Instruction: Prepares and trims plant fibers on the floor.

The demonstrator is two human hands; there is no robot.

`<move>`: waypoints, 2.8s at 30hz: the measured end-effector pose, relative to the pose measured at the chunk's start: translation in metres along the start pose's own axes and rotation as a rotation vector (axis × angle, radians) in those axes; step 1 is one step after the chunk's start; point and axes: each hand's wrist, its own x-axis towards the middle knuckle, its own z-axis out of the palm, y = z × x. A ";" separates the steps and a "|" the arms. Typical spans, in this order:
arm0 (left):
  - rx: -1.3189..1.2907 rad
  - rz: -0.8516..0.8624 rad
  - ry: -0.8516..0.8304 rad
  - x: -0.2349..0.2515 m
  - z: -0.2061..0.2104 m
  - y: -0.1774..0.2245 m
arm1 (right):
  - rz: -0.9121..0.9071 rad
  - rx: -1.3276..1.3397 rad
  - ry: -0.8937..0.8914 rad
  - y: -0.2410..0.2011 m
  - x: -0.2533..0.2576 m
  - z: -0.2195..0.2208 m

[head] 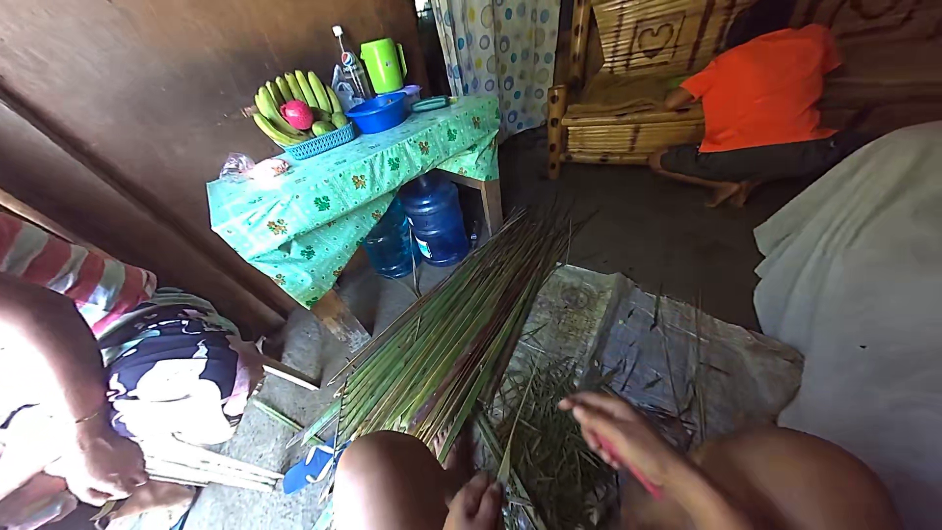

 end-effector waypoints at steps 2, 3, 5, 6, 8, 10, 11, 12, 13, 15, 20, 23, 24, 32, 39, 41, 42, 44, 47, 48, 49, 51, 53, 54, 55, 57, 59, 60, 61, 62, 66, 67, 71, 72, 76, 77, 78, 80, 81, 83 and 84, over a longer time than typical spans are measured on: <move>-0.035 0.016 -0.033 0.028 0.008 0.005 | 0.045 -0.021 -0.118 0.008 -0.002 0.021; -0.041 0.017 -0.048 0.041 0.011 0.007 | 0.053 -0.020 -0.155 0.011 -0.002 0.029; -0.013 0.040 -0.049 0.063 0.018 0.010 | 0.071 0.008 -0.191 0.013 -0.001 0.037; 0.031 0.060 -0.037 0.072 0.022 0.011 | 0.075 0.018 -0.194 0.014 0.000 0.039; 0.123 0.107 0.012 0.082 0.027 0.007 | 0.099 0.017 -0.202 0.017 0.001 0.044; 0.182 0.125 0.039 0.084 0.031 0.002 | 0.147 0.031 -0.209 0.022 0.001 0.049; 0.188 0.128 0.039 0.083 0.032 0.002 | 0.167 0.045 -0.200 0.024 0.002 0.051; 0.184 0.132 0.033 0.082 0.034 0.002 | 0.179 0.061 -0.188 0.025 0.002 0.052; 0.176 0.133 0.026 0.081 0.034 0.002 | 0.185 0.078 -0.173 0.026 0.003 0.053; 0.162 0.140 0.024 0.080 0.033 0.001 | 0.173 0.092 -0.156 0.025 0.004 0.052; 0.247 0.156 0.041 0.075 0.031 0.000 | 0.116 0.079 -0.119 0.029 0.007 0.047; 0.209 0.159 0.040 0.076 0.031 -0.001 | 0.081 0.028 -0.127 0.032 0.008 0.046; 0.165 0.163 0.040 0.076 0.031 -0.001 | 0.047 -0.008 -0.130 0.032 0.008 0.046; -0.126 0.201 0.007 0.076 0.027 -0.004 | -0.304 -0.406 -0.144 0.038 0.010 0.040; -0.230 0.088 -0.108 0.069 0.030 -0.004 | -0.228 -0.527 0.070 0.037 0.029 0.013; -0.221 0.084 -0.119 0.070 0.031 -0.004 | -0.202 -0.524 0.100 0.035 0.030 0.009; -0.217 0.083 -0.125 0.071 0.030 -0.004 | -0.206 -0.511 0.109 0.035 0.030 0.010; -0.222 0.076 -0.137 0.072 0.029 -0.003 | -0.211 -0.515 0.119 0.035 0.029 0.013; -0.212 0.072 -0.137 0.069 0.028 -0.003 | -0.184 -0.628 0.154 0.035 0.031 0.011; -0.201 0.070 -0.144 0.068 0.029 -0.002 | -0.176 -0.644 0.200 0.035 0.034 0.008; -0.191 0.070 -0.155 0.067 0.029 -0.003 | -0.163 -0.635 0.249 0.036 0.037 0.003; -0.180 0.077 -0.164 0.065 0.030 -0.006 | -0.144 -0.551 0.312 0.037 0.043 -0.009; -0.179 0.084 -0.161 0.066 0.030 -0.008 | -0.150 -0.437 0.310 0.037 0.043 -0.013; -0.172 0.087 -0.151 0.068 0.030 -0.007 | -0.136 -0.367 0.261 0.036 0.039 -0.011; -0.160 0.090 -0.139 0.069 0.030 -0.006 | -0.099 -0.301 0.188 0.032 0.034 -0.006; -0.131 0.099 -0.118 0.070 0.030 -0.004 | -0.053 -0.256 0.060 0.029 0.024 0.008; -0.119 0.115 -0.105 0.071 0.032 -0.005 | -0.069 -0.321 0.005 0.030 0.018 0.022; -0.110 0.126 -0.099 0.070 0.033 -0.006 | -0.090 -0.360 0.017 0.032 0.017 0.027; -0.100 0.137 -0.096 0.069 0.033 -0.006 | -0.102 -0.390 0.041 0.033 0.016 0.029; -0.094 0.148 -0.097 0.068 0.033 -0.007 | -0.104 -0.401 0.068 0.033 0.018 0.029; -0.102 0.162 -0.129 0.064 0.034 -0.008 | -0.132 -0.336 0.166 0.038 0.028 0.019; -0.108 0.160 -0.134 0.064 0.034 -0.007 | -0.129 -0.321 0.178 0.038 0.028 0.018; -0.133 0.166 -0.144 0.061 0.035 -0.007 | -0.143 -0.221 0.241 0.036 0.030 0.018; -0.130 0.172 -0.143 0.060 0.035 -0.007 | -0.141 -0.200 0.247 0.036 0.031 0.018; -0.102 0.182 -0.172 0.055 0.033 -0.008 | -0.135 -0.054 0.345 0.040 0.042 0.007; -0.088 0.186 -0.180 0.053 0.033 -0.010 | -0.129 0.012 0.365 0.039 0.045 0.002; -0.076 0.191 -0.189 0.050 0.033 -0.011 | -0.126 0.071 0.382 0.038 0.047 -0.003; -0.055 0.188 -0.192 0.045 0.033 -0.012 | -0.124 0.182 0.386 0.034 0.047 -0.011; -0.051 0.182 -0.185 0.044 0.033 -0.012 | -0.116 0.210 0.372 0.033 0.046 -0.012; -0.050 0.169 -0.164 0.042 0.032 -0.013 | -0.095 0.205 0.311 0.034 0.042 -0.007; -0.051 0.165 -0.153 0.042 0.031 -0.014 | -0.084 0.187 0.277 0.035 0.040 -0.001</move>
